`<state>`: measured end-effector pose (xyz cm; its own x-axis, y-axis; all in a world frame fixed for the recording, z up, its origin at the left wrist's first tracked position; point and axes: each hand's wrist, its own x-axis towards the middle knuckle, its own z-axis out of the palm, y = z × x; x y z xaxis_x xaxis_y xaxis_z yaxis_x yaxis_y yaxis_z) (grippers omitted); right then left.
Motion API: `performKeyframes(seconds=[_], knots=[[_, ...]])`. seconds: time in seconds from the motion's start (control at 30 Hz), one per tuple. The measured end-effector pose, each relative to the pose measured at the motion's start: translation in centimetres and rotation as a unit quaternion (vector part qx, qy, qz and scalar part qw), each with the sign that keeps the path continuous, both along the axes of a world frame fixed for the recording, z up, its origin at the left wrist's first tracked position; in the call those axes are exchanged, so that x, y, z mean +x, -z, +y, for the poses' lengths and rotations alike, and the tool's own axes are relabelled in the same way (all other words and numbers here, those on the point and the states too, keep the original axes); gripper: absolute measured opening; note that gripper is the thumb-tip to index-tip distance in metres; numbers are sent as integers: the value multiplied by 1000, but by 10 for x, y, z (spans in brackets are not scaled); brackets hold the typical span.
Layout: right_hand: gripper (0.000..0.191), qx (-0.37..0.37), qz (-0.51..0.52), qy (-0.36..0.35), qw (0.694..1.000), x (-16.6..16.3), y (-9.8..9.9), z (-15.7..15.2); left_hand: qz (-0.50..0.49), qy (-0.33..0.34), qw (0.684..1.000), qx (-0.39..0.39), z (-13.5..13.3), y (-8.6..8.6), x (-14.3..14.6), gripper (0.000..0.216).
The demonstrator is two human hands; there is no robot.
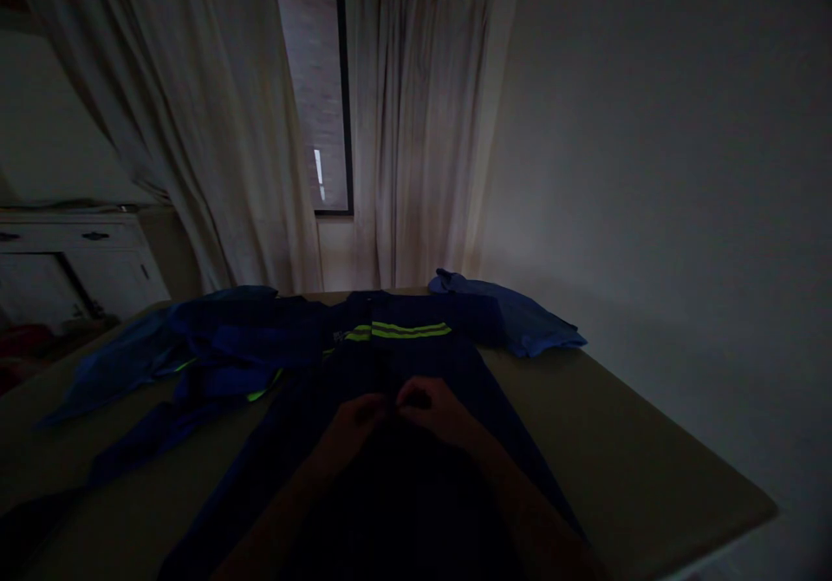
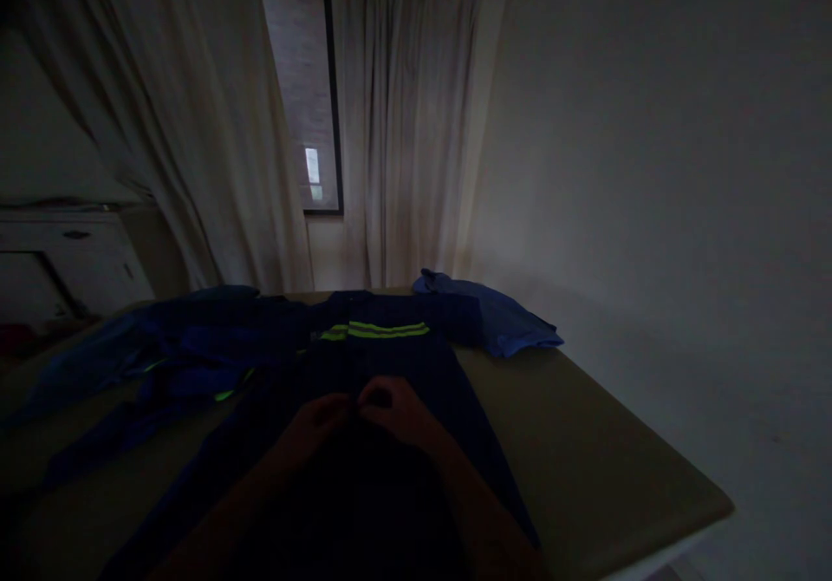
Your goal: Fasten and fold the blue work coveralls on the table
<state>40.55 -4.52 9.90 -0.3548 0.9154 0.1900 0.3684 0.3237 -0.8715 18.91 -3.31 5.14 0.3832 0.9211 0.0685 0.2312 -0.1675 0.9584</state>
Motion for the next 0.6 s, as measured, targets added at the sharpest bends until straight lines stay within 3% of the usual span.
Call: performKeyframes(seconds=[0.07,0.13,0.27,0.33,0.5,0.6], knots=[[21,-39,102,27,994,10,-2,8,93,50,990,91,-8,-2,1,44],[24,-78,173,58,980,18,-2,15,192,101,956,195,-17,-2,2,48],[27,-99,156,79,980,27,-2,26,318,159,883,305,-27,4,5,59],[29,-96,137,76,983,28,-2,29,339,137,872,325,-26,8,6,60],[30,-62,149,96,982,35,-2,24,368,-3,874,318,-16,13,6,55],[32,-11,148,131,980,46,1,15,388,-20,877,282,-11,16,3,52]])
